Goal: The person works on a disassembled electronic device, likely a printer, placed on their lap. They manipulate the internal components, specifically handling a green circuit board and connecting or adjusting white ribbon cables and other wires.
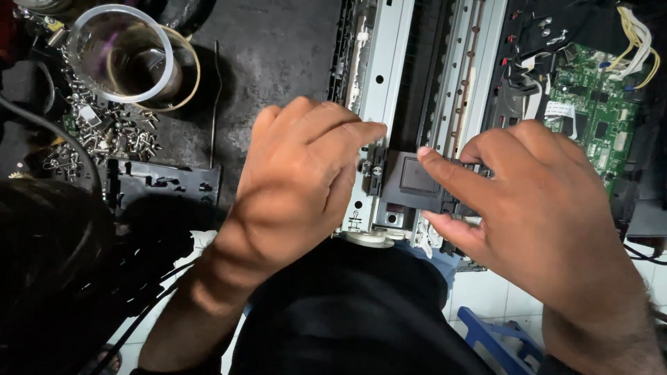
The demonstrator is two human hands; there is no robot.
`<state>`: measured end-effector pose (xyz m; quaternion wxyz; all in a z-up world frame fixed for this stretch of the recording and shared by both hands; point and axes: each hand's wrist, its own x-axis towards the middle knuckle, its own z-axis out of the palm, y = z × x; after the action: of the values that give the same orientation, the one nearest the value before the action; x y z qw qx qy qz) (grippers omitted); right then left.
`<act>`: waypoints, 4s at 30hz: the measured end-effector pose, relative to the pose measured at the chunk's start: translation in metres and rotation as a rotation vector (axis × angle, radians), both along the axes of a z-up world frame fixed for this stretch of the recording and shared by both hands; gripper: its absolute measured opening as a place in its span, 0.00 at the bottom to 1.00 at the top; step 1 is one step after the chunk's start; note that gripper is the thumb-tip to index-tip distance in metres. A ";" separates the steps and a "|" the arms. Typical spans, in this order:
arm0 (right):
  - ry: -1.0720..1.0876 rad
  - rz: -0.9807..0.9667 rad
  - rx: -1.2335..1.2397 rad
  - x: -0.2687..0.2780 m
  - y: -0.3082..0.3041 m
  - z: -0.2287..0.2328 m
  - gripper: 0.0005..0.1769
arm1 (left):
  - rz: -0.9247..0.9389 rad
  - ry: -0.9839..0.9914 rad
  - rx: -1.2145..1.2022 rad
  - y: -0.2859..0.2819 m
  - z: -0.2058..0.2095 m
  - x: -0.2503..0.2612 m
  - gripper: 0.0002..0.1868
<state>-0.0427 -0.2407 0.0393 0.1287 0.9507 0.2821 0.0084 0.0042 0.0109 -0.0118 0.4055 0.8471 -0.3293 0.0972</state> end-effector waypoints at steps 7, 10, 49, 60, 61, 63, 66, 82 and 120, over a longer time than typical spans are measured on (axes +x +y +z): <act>0.030 0.001 0.023 0.000 0.000 0.005 0.32 | -0.010 0.066 -0.054 0.006 0.001 -0.004 0.12; 0.058 0.010 0.092 0.006 -0.003 0.007 0.31 | 0.032 0.106 -0.087 0.009 -0.001 -0.004 0.15; 0.144 -0.084 0.195 -0.047 -0.017 -0.041 0.47 | -0.141 -0.292 0.654 -0.035 0.008 0.001 0.20; 0.176 -0.122 0.272 -0.055 -0.016 -0.043 0.41 | -0.188 -0.187 0.578 -0.036 0.005 0.003 0.25; 0.178 -0.123 0.274 -0.055 -0.015 -0.044 0.41 | -0.190 -0.185 0.580 -0.036 0.005 0.002 0.25; 0.175 -0.125 0.237 -0.056 -0.014 -0.046 0.47 | -0.174 -0.171 0.538 -0.037 0.003 0.000 0.23; 0.183 -0.156 0.193 -0.061 -0.009 -0.051 0.51 | -0.124 -0.212 0.549 -0.040 0.005 -0.005 0.15; 0.054 -0.327 0.439 -0.074 -0.040 -0.036 0.52 | -0.112 -0.255 0.549 -0.036 0.008 0.002 0.40; -0.257 -0.255 0.799 -0.117 -0.048 -0.027 0.45 | -0.118 -0.171 0.890 -0.076 0.028 0.006 0.16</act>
<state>-0.1592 -0.2885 0.0121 -0.2152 0.9442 0.1190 0.2192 0.0098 -0.0647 0.0163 -0.0220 0.9077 -0.4189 -0.0074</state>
